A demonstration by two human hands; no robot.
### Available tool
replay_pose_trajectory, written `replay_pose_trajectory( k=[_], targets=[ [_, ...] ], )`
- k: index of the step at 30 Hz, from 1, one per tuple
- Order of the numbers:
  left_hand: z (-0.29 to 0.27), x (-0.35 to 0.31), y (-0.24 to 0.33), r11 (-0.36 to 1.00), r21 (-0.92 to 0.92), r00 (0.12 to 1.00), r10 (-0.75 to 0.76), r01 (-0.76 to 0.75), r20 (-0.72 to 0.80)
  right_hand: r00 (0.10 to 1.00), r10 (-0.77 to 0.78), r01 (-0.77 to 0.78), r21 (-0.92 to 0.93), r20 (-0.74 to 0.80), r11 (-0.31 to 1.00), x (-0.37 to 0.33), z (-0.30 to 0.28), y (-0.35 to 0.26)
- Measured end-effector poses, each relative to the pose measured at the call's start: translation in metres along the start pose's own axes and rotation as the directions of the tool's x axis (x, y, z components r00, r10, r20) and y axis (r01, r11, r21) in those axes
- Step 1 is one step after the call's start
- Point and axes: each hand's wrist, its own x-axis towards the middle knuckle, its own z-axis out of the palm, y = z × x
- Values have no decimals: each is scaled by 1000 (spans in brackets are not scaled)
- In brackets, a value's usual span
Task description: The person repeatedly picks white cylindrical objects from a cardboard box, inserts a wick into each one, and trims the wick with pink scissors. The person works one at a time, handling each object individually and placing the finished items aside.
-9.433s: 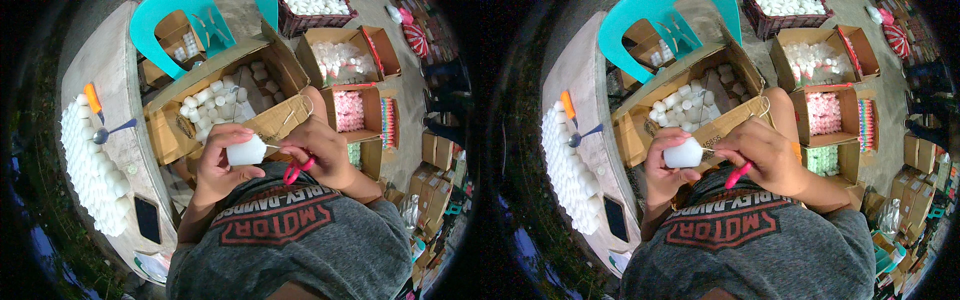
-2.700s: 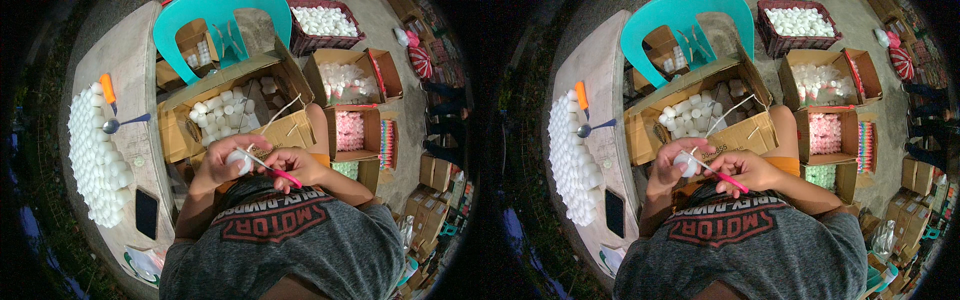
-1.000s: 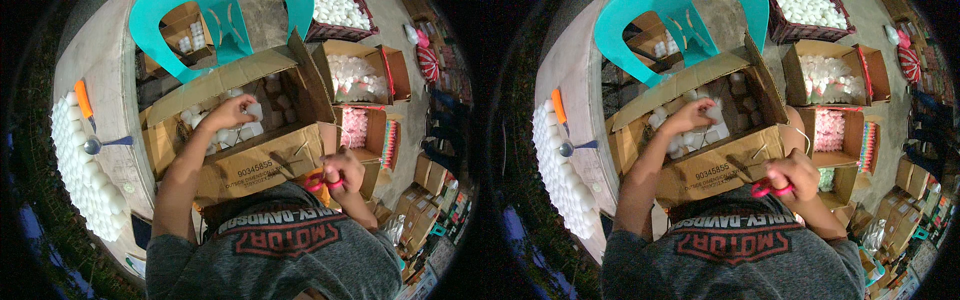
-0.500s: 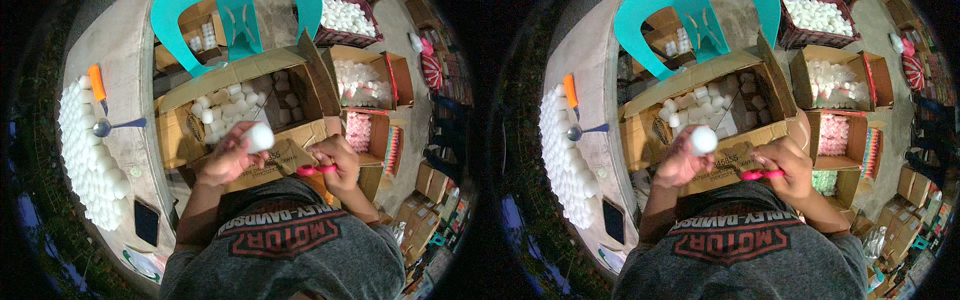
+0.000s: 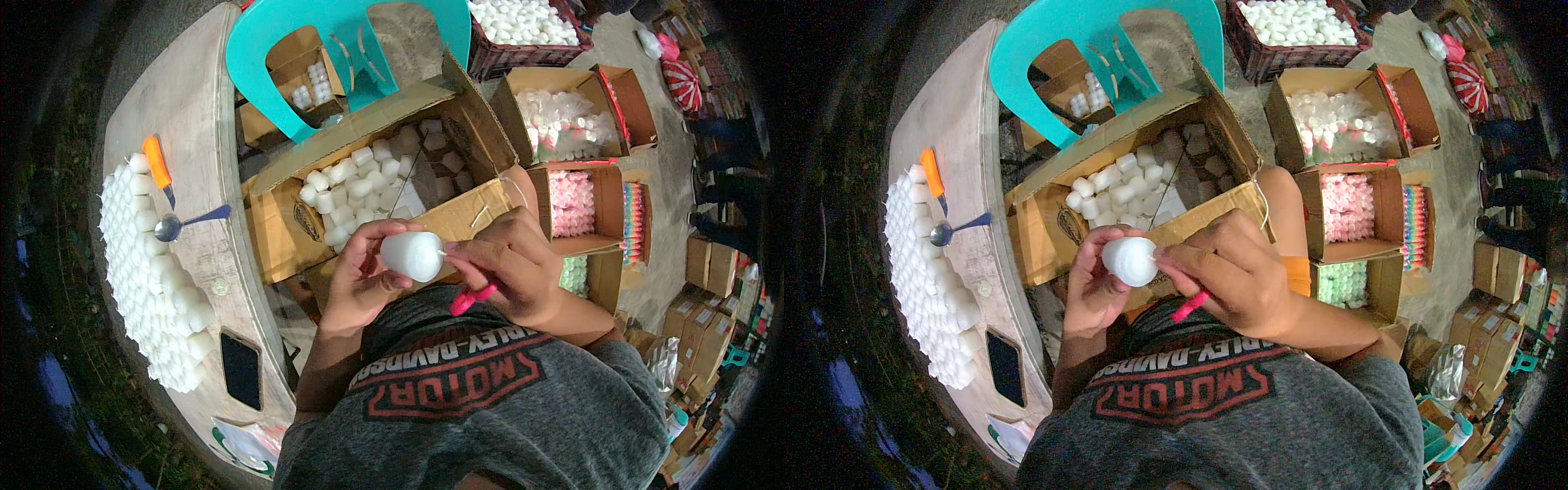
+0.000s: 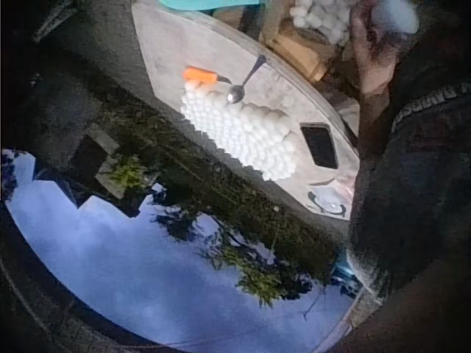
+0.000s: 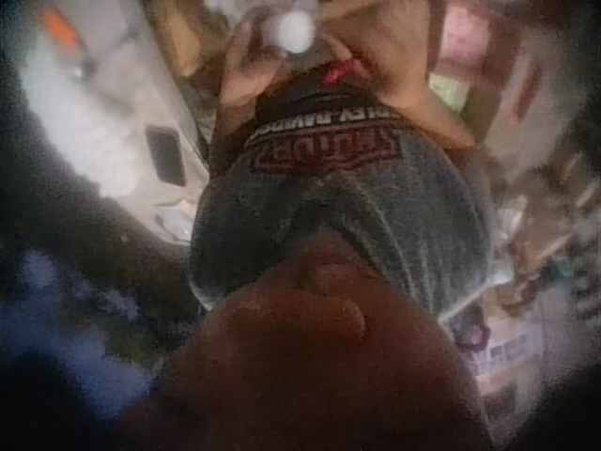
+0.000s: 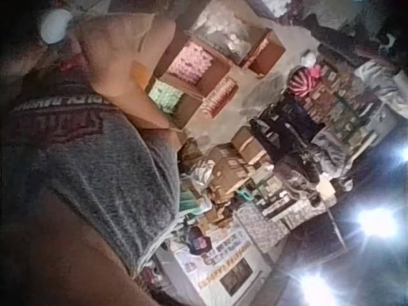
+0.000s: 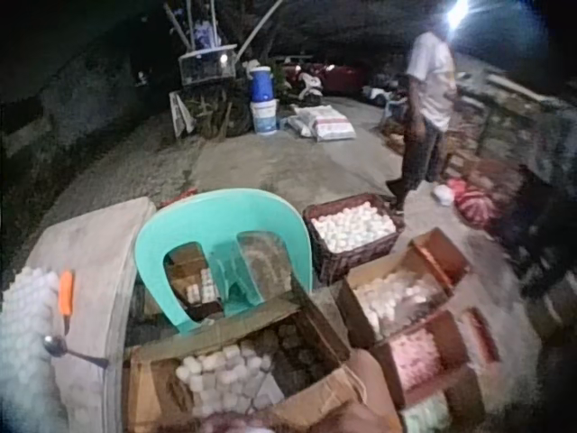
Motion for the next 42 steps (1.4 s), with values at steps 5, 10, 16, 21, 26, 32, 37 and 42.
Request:
replay_pose_trajectory(
  k=[5, 10, 16, 21, 26, 32, 37, 42],
  targets=[
    [1, -5, 2, 997, 63, 999, 42, -42, 5, 1000, -19, 19, 36, -16, 999, 0, -3, -7],
    [0, -9, 1, 987, 117, 993, 110, -114, 38, 1000, 23, -24, 78, 16, 997, -1, -3, -11],
    [-3, -9, 8, 927, 320, 980, 169, -194, 103, 995, 78, -86, 136, 65, 987, 1, -6, -13],
    [-2, -10, 12, 891, 389, 971, 201, -235, 127, 989, 124, -136, 186, 76, 973, 0, -6, -14],
    [4, -11, 15, 873, 414, 966, 224, -258, 129, 990, 102, -116, 157, 94, 981, 4, -10, -14],
    [8, -11, 21, 830, 492, 965, 230, -263, 127, 985, 123, -134, 80, 124, 988, 4, -14, -16],
    [9, -13, 23, 823, 508, 967, 220, -254, 127, 979, 117, -134, 99, 165, 986, 4, -15, -15],
    [9, -13, 21, 829, 483, 958, 269, -281, 94, 976, 117, -149, 170, 183, 974, 4, -12, -11]
  ],
)
